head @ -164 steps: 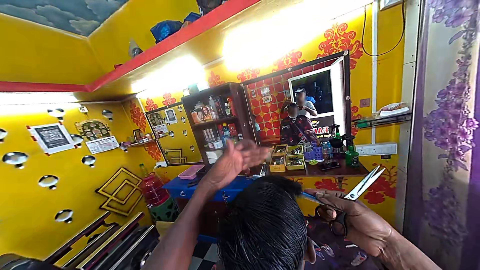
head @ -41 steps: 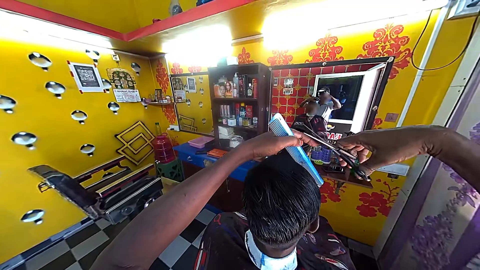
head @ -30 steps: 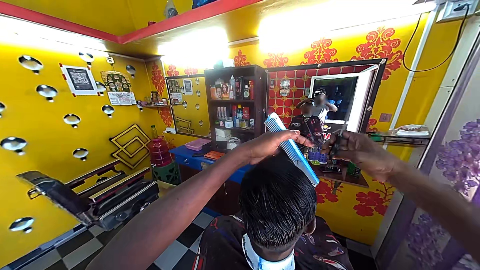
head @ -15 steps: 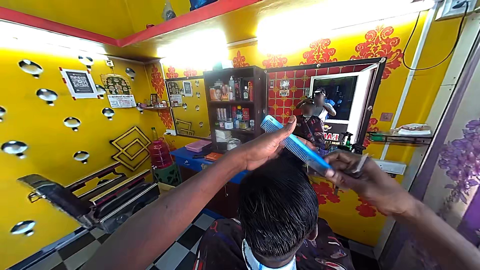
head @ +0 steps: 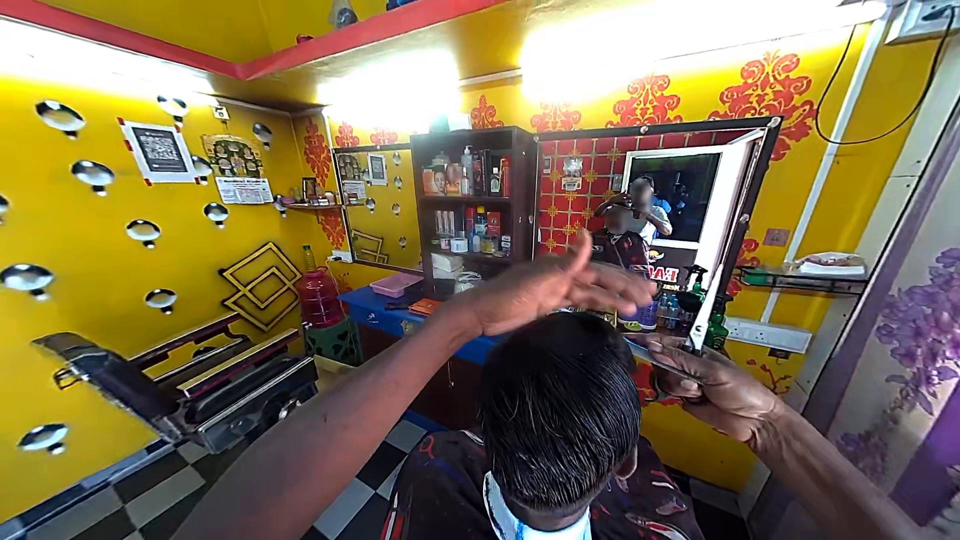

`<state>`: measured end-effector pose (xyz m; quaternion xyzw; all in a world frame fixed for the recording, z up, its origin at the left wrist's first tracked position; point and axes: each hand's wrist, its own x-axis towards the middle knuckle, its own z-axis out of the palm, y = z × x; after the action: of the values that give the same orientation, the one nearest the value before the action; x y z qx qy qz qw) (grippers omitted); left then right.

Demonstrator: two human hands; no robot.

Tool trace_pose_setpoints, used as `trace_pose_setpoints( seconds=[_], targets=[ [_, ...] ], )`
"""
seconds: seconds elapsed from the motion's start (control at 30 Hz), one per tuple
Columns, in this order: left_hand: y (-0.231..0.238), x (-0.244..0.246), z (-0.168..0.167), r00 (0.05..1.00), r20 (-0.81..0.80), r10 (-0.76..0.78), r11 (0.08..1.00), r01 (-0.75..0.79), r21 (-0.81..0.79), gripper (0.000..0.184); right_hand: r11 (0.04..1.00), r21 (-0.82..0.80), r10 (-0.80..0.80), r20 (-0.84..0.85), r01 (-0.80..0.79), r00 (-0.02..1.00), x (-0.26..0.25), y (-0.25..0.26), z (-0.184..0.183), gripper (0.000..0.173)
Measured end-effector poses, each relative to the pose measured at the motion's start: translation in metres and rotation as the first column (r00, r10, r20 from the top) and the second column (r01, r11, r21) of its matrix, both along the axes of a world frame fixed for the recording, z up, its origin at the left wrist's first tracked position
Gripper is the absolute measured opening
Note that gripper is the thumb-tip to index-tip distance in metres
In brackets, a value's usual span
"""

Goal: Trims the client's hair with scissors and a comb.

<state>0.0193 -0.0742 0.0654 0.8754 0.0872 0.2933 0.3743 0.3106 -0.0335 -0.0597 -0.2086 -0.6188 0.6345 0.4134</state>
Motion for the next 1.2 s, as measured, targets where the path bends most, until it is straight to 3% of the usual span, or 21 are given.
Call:
trace_pose_setpoints(
  seconds=[0.1,0.23,0.33,0.47,0.63,0.9,1.03,1.2],
  targets=[
    [0.016,-0.046,-0.005,0.965,0.175,0.193,0.981,-0.19,-0.038,0.073,0.991,0.074,0.111,-0.015,-0.109,0.994,0.008,-0.003,-0.003,0.033],
    [0.013,-0.097,-0.049,0.967,0.04,0.25,0.965,-0.246,-0.086,0.061,0.98,0.159,0.115,0.015,-0.116,0.993,0.009,-0.02,0.002,0.034],
    [0.007,-0.084,-0.07,0.999,0.02,0.038,0.998,-0.039,0.049,0.054,0.972,0.195,0.131,0.026,-0.133,0.991,0.008,-0.034,0.004,0.036],
    [0.012,-0.066,-0.069,0.989,0.016,-0.144,0.981,0.14,0.134,0.052,0.979,0.154,0.137,-0.031,-0.131,0.99,0.005,-0.055,0.003,0.036],
    [0.022,-0.05,-0.064,0.98,-0.016,-0.197,0.97,0.197,0.14,0.046,0.981,-0.013,0.183,-0.23,-0.192,0.956,0.01,-0.061,-0.008,0.036],
    [0.024,-0.029,-0.049,0.987,-0.023,-0.16,0.981,0.162,0.107,0.055,0.96,-0.043,0.244,-0.354,-0.276,0.903,0.023,-0.049,-0.003,0.041],
    [0.022,-0.022,-0.041,0.994,-0.001,-0.106,0.985,0.105,0.136,0.081,0.949,-0.107,0.245,-0.347,-0.298,0.905,0.029,-0.043,0.011,0.041],
    [0.018,-0.017,-0.034,1.0,0.006,-0.004,1.0,0.004,-0.019,0.098,0.965,-0.028,0.246,-0.245,-0.261,0.938,0.031,-0.037,0.032,0.039]
  ],
)
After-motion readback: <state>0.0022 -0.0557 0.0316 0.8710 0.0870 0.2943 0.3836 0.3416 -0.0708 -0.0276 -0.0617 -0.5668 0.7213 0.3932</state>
